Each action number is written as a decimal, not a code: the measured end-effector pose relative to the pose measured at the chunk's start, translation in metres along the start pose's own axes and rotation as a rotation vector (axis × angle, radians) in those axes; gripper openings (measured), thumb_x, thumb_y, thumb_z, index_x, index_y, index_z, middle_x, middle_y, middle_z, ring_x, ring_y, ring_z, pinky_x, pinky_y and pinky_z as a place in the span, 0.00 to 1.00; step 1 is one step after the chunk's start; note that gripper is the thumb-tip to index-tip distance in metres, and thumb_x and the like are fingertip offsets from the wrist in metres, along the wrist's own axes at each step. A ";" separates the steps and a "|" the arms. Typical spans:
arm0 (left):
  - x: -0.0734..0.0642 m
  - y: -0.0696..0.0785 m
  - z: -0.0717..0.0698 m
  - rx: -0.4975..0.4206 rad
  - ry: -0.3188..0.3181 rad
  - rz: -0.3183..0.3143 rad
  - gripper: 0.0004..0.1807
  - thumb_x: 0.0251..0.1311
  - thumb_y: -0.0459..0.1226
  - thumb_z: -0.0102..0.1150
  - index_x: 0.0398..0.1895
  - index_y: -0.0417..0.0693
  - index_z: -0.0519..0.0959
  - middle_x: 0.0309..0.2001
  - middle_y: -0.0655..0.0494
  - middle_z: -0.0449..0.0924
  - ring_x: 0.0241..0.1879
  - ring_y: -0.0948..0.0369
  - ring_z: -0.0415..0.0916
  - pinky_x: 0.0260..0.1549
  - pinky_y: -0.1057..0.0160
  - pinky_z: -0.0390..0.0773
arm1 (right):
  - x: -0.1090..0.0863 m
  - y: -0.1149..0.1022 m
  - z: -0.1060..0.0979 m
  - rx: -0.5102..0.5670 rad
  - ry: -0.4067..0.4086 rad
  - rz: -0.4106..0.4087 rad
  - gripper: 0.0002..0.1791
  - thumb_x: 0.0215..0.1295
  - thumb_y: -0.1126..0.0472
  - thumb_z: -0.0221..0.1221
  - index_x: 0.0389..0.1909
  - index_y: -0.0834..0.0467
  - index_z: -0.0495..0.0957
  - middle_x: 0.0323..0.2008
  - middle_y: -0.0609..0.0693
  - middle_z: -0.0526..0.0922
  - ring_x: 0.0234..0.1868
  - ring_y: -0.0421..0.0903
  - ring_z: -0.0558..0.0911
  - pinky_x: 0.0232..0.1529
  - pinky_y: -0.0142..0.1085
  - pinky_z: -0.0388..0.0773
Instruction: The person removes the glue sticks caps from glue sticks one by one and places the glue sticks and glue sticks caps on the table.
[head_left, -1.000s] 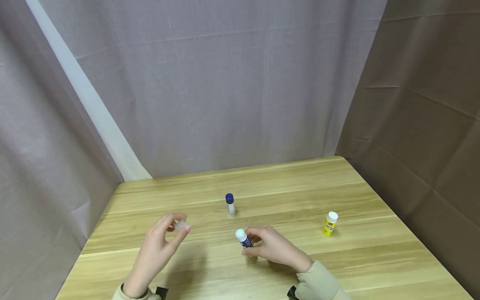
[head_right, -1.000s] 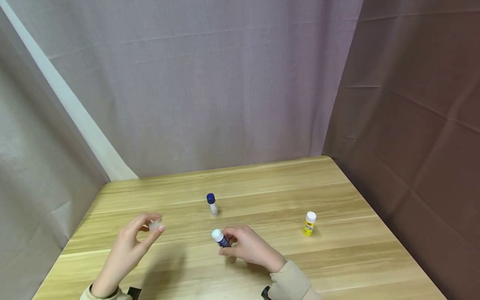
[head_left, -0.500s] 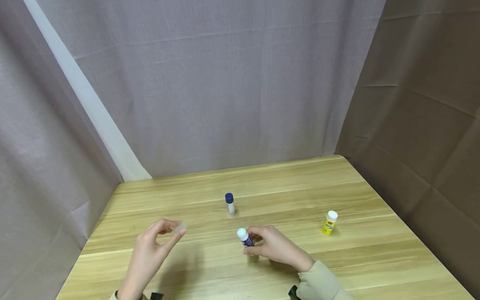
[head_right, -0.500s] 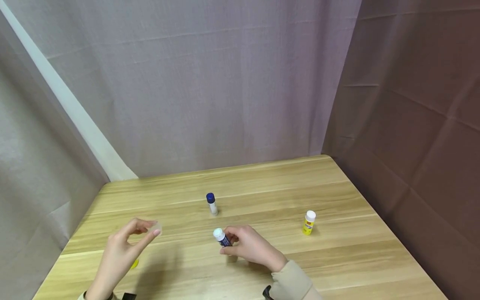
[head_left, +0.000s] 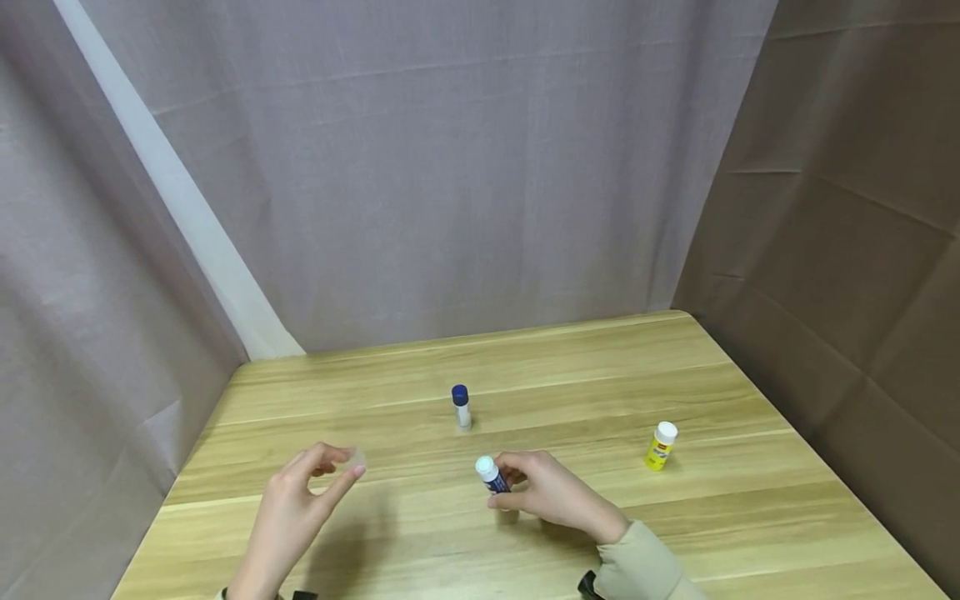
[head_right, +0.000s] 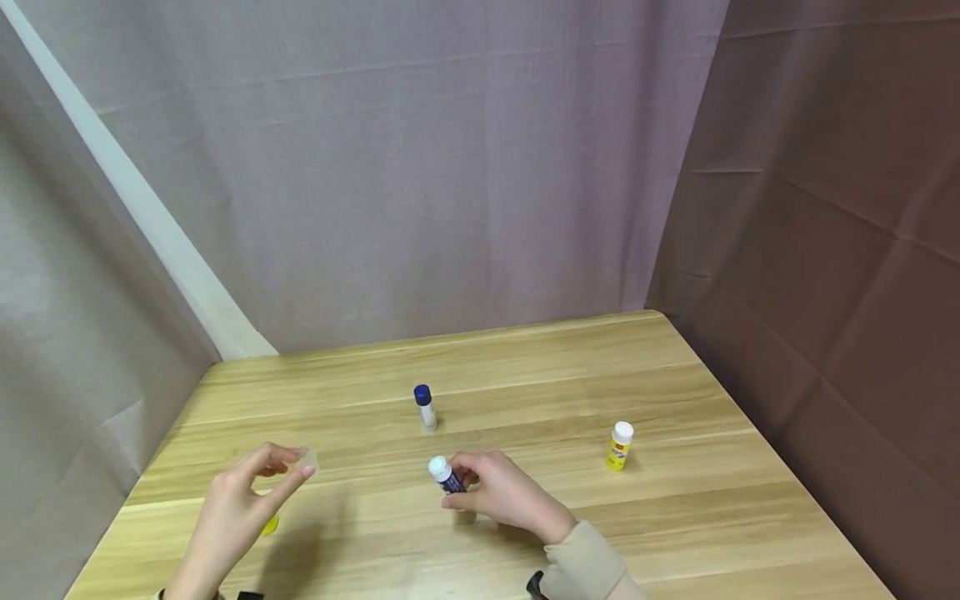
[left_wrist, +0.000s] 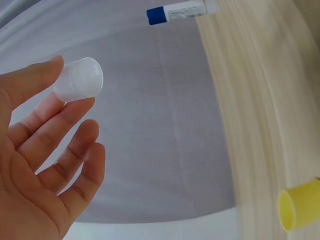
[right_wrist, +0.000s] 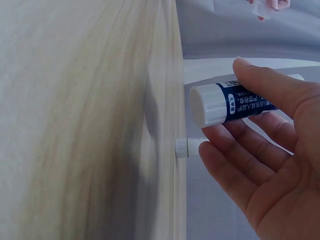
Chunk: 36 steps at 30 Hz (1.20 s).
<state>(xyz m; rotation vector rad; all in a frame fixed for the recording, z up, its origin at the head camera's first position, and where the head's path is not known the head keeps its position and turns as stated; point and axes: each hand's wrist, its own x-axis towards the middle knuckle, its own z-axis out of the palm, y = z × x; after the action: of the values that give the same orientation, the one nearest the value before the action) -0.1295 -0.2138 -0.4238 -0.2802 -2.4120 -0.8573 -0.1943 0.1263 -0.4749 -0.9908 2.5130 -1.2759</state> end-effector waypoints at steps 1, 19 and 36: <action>-0.001 -0.002 0.000 0.006 -0.005 -0.002 0.11 0.52 0.38 0.77 0.36 0.56 0.84 0.39 0.66 0.86 0.38 0.59 0.82 0.38 0.58 0.83 | 0.000 0.000 0.000 0.001 -0.001 0.000 0.13 0.62 0.56 0.71 0.45 0.51 0.82 0.36 0.36 0.83 0.40 0.35 0.82 0.47 0.38 0.82; -0.030 -0.034 0.007 0.083 -0.163 -0.054 0.11 0.54 0.39 0.76 0.37 0.56 0.82 0.38 0.63 0.84 0.34 0.61 0.77 0.32 0.60 0.78 | -0.002 0.009 -0.003 -0.009 -0.001 -0.019 0.10 0.61 0.55 0.71 0.40 0.49 0.81 0.33 0.36 0.82 0.36 0.35 0.81 0.42 0.33 0.81; -0.048 -0.038 0.012 -0.010 -0.480 -0.138 0.10 0.61 0.41 0.71 0.40 0.55 0.78 0.21 0.70 0.70 0.22 0.72 0.64 0.22 0.68 0.68 | -0.007 0.007 -0.004 0.038 -0.019 0.005 0.10 0.63 0.54 0.70 0.41 0.50 0.81 0.35 0.36 0.82 0.38 0.37 0.83 0.44 0.36 0.81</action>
<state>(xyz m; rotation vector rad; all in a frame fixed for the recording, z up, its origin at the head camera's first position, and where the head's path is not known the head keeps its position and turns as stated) -0.1093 -0.2359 -0.4786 -0.3599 -2.8997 -0.9484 -0.1940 0.1362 -0.4792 -0.9839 2.4662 -1.3014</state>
